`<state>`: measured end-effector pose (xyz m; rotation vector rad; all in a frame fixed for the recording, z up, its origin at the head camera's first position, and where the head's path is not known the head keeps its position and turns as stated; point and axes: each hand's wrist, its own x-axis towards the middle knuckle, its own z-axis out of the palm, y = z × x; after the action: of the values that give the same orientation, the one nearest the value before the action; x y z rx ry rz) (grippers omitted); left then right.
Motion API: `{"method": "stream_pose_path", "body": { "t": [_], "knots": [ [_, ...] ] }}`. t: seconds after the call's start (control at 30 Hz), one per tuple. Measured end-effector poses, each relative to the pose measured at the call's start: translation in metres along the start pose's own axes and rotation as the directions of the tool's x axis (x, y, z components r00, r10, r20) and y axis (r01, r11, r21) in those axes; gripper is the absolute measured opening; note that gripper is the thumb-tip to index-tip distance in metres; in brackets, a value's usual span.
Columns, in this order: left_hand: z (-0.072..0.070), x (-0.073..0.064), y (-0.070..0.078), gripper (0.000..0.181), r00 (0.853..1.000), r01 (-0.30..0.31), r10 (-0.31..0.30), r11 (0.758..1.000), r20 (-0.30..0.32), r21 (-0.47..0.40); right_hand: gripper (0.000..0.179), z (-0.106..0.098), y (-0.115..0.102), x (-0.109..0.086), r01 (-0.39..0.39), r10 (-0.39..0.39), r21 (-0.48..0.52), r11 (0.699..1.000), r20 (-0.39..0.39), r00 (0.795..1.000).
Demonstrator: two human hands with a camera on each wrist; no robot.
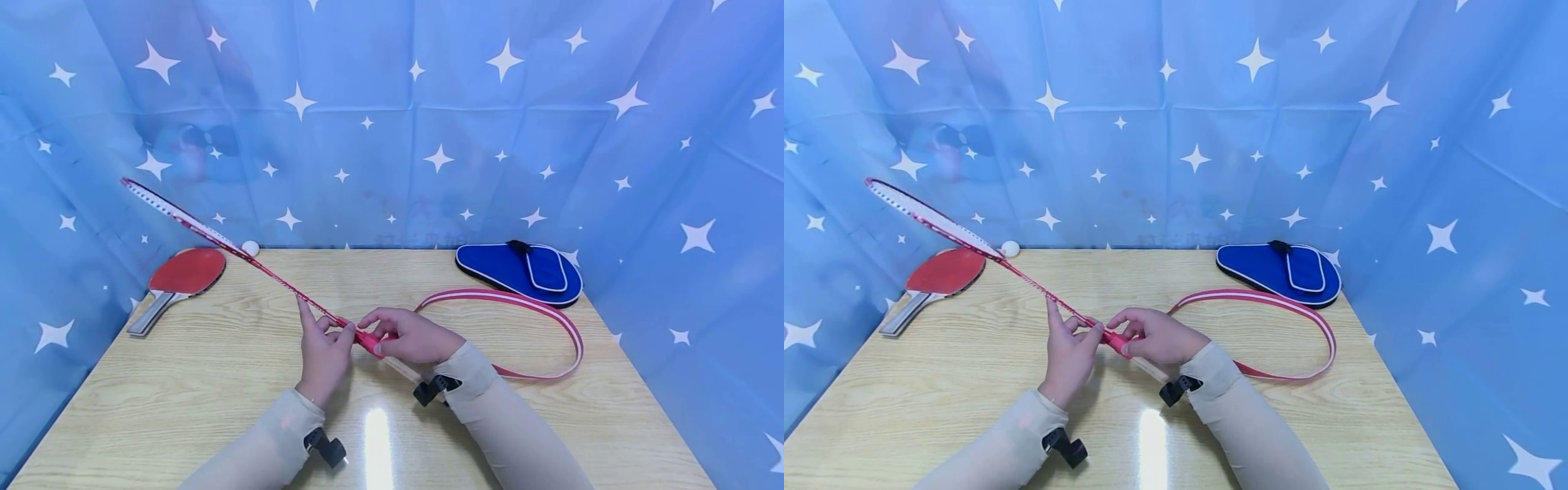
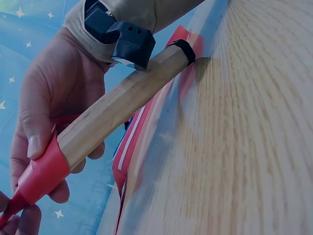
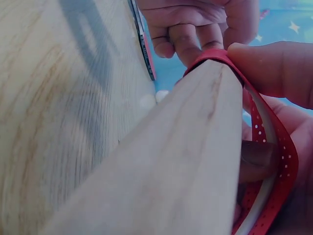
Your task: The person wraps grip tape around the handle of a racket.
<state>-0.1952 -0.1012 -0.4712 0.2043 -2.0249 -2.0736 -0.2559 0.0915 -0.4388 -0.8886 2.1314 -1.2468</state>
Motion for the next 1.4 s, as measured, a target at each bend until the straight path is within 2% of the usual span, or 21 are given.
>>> {"method": "stream_pose_path", "body": {
  "t": [0.27, 0.4, 0.67, 0.97, 1.17, 1.4],
  "knots": [
    [-0.0002, -0.0010, 0.0000, 0.121, 0.998, -0.055, 0.056, 0.998, -0.035, 0.035, 0.045, -0.0007, 0.0000, 0.0006, -0.004, 0.004, -0.008, 1.000, -0.024, 1.000],
    [0.0000, -0.0011, 0.0000, 0.124, 0.997, -0.072, 0.072, 0.997, -0.026, 0.034, 0.046, -0.0002, 0.0001, 0.0008, -0.029, 0.029, 0.006, 1.000, -0.044, 0.999],
    [0.0015, 0.0003, -0.0011, 0.129, 0.998, -0.062, 0.062, 0.998, -0.005, 0.012, 0.045, 0.0010, 0.0002, 0.0014, -0.024, 0.021, -0.039, 0.999, -0.079, 0.997],
    [0.0025, -0.0004, 0.0013, 0.126, 0.999, -0.050, 0.050, 0.997, -0.011, -0.054, 0.040, 0.0002, 0.0018, 0.0022, -0.020, 0.014, -0.084, 0.996, -0.076, 0.997],
    [0.0021, -0.0004, 0.0010, 0.127, 0.998, -0.064, 0.063, 0.995, -0.008, -0.076, 0.036, -0.0027, 0.0020, 0.0004, -0.017, 0.010, -0.095, 0.995, -0.066, 0.998],
    [0.0013, -0.0002, 0.0007, 0.125, 0.998, -0.067, 0.067, 0.996, -0.003, -0.061, 0.039, -0.0053, -0.0014, -0.0023, 0.044, -0.047, -0.064, 0.997, -0.053, 0.997]
  ]
}}
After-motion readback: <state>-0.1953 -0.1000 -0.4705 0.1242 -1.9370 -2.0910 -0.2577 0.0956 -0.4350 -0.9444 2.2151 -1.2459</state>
